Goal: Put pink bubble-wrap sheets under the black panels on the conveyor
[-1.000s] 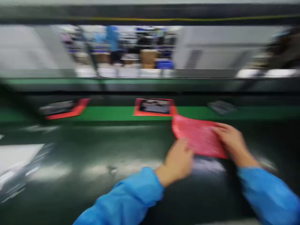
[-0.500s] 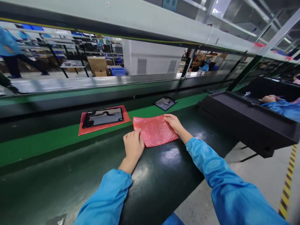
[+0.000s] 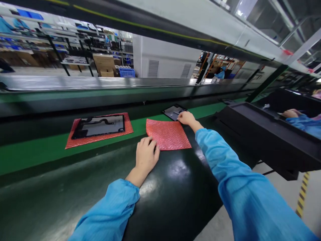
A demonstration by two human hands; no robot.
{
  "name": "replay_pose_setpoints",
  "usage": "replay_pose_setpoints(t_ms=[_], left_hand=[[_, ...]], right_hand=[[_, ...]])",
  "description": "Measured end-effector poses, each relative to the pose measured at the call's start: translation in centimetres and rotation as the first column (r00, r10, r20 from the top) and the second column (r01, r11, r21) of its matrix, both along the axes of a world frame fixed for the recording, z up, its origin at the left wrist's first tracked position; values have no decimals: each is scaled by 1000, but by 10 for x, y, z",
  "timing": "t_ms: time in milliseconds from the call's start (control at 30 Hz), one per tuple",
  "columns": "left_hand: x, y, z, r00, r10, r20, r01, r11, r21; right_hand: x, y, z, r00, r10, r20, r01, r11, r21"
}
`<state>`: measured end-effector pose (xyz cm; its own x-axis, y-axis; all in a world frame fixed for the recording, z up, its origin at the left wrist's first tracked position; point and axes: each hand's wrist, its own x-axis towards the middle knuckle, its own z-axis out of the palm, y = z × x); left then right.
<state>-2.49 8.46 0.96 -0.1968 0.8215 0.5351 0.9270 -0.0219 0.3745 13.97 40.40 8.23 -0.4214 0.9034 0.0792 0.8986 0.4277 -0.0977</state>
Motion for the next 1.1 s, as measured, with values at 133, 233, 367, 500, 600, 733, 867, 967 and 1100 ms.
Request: replay_pose_setpoints(t_ms=[133,233,367,500,600,733,867,967,1100], left_hand=[[-8,11,1,999,-2,-44,-1,997,-71],[-12,18,-2,998,-23,-57,14,989,-146],[-18,21,-1,998,6,56,-4,1000,-24],[-25,16,4,994,8,111,-31,978,207],[-36,16,12,998,-11,54,-8,937,349],[-67,25,28,999,40,37,-51,924,379],[-93,23,36,997,45,64,-67,913,402],[-97,10,30,995,-40,-86,63,958,281],[-97,6,23,946,-61,-318,7,986,-167]], right_hand=[[-54,13,7,998,47,29,-47,999,-16],[-99,20,6,998,58,35,-57,998,-21],[-147,28,-1,998,-25,55,31,993,-118],[-172,32,-6,994,-98,43,106,954,-280],[-177,29,-4,990,-138,-21,120,920,-374],[-170,17,18,981,-143,-133,74,901,-427],[-150,8,56,920,-161,-358,-2,910,-414],[-129,8,79,842,-183,-507,-35,920,-390],[-96,15,91,627,-201,-753,-196,894,-402]])
